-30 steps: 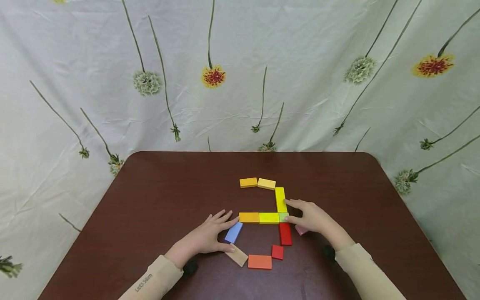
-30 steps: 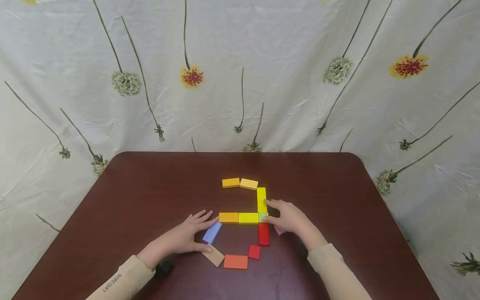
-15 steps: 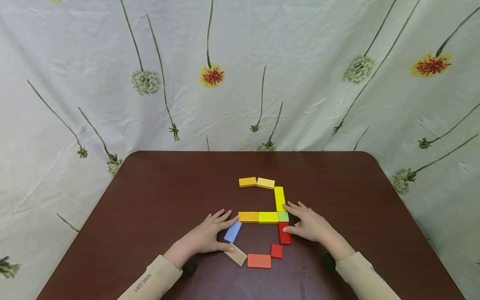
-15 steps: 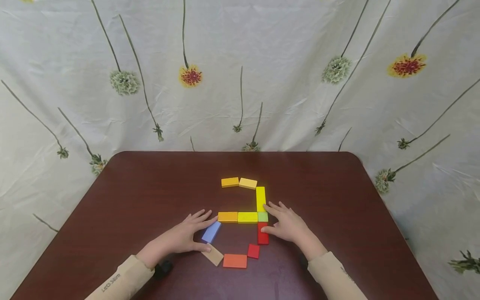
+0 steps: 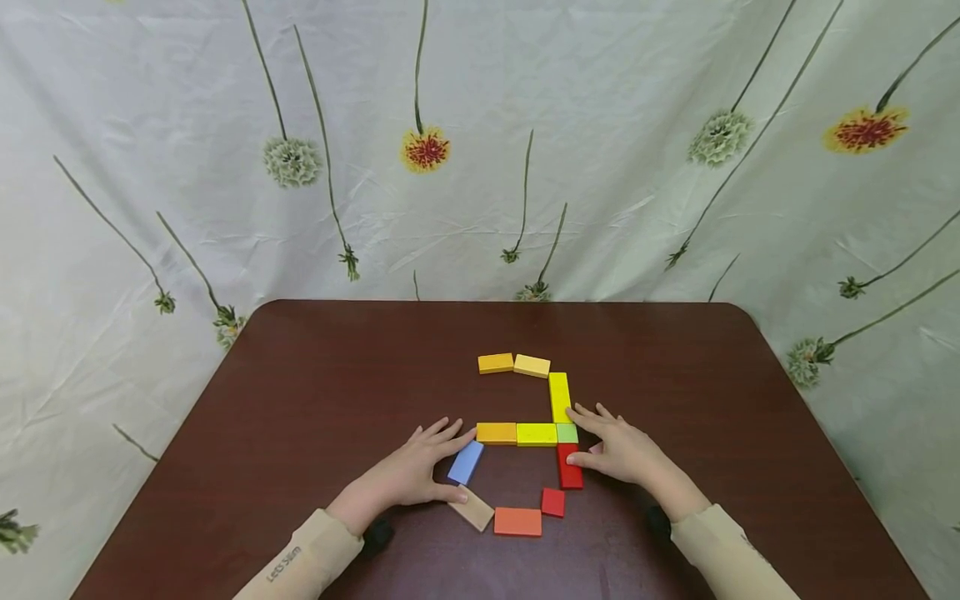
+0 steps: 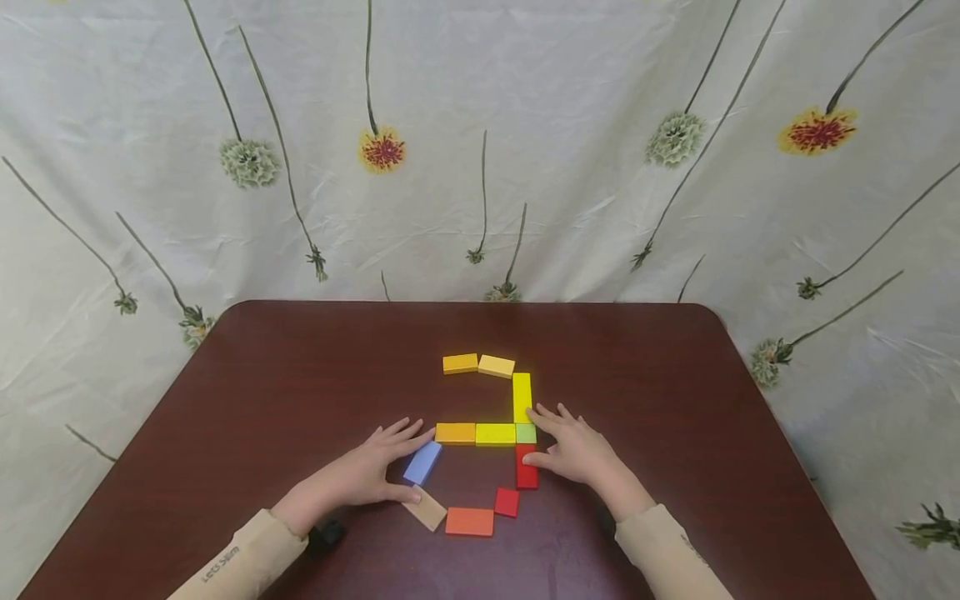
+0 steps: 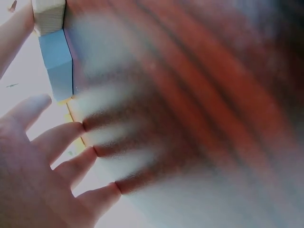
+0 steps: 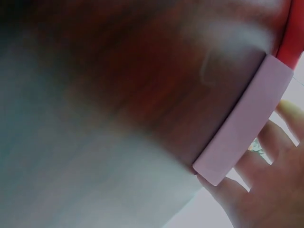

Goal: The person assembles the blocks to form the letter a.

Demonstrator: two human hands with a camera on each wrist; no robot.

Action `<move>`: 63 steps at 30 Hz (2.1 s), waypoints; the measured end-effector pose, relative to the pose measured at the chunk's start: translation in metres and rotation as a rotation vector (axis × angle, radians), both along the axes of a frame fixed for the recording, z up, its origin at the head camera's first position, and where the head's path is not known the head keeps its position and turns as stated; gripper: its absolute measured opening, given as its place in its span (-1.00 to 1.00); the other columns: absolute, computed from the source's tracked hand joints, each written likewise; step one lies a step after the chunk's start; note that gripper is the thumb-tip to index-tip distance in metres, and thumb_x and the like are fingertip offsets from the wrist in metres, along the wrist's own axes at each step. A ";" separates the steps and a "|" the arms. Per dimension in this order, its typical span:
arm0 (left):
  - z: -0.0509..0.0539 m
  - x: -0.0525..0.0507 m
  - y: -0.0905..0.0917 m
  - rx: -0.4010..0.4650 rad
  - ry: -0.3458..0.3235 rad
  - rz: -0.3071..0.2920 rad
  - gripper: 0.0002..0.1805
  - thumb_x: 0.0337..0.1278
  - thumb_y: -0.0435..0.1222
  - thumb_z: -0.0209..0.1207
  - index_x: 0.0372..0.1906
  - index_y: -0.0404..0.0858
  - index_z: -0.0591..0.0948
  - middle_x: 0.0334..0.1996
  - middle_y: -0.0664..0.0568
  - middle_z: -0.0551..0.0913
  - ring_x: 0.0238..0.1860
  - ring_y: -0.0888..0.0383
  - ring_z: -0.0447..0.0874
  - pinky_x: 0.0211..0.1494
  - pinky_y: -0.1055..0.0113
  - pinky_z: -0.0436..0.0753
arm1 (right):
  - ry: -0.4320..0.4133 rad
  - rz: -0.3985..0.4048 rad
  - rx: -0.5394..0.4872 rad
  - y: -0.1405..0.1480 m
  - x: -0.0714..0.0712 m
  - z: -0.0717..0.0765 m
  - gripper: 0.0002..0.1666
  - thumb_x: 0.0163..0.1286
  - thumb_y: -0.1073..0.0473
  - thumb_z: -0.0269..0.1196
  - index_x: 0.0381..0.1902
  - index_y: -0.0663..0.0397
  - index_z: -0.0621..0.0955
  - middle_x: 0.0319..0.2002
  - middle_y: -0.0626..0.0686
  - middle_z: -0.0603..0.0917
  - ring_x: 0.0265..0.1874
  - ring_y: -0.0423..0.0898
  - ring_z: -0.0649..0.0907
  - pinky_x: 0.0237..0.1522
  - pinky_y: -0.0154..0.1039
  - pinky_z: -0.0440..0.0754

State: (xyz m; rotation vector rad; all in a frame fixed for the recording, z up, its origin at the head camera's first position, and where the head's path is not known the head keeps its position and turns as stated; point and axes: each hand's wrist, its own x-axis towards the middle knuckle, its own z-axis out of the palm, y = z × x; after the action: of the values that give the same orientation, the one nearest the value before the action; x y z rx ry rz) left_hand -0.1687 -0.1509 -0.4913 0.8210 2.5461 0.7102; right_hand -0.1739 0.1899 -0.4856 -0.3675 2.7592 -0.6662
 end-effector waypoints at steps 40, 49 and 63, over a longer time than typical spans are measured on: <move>0.005 0.015 -0.005 -0.020 0.243 -0.010 -0.37 0.13 -0.05 0.36 0.29 -0.19 0.56 0.20 -0.04 0.63 0.12 0.05 0.58 0.14 0.12 0.60 | 0.021 0.005 0.025 0.000 0.000 -0.001 -0.08 0.16 -0.16 0.43 0.45 -0.13 0.38 0.45 0.08 0.36 0.47 0.27 0.23 0.34 0.33 0.28; 0.003 0.015 0.019 0.084 0.159 0.305 -0.65 0.08 -0.27 0.40 -0.03 -0.28 0.64 -0.43 0.13 0.55 -0.49 0.33 0.46 -0.41 0.45 0.49 | 0.015 -0.002 0.023 0.001 0.001 0.000 -0.08 0.16 -0.16 0.43 0.45 -0.13 0.38 0.45 0.08 0.37 0.48 0.27 0.23 0.34 0.34 0.28; 0.002 0.016 0.031 0.090 0.050 0.450 -0.72 0.00 -0.23 0.44 -0.23 -0.27 0.65 -0.56 0.13 0.57 -0.54 0.27 0.44 -0.46 0.40 0.46 | 0.020 0.011 0.012 0.001 0.001 -0.001 -0.08 0.16 -0.16 0.42 0.45 -0.13 0.39 0.45 0.09 0.36 0.48 0.27 0.22 0.35 0.32 0.28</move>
State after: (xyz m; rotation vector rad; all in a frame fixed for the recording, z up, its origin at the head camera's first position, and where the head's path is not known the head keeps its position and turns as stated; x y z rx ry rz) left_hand -0.1532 -0.1201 -0.4892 0.2871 2.7912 0.9514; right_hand -0.1730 0.1907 -0.4869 -0.3890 2.7763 -0.6467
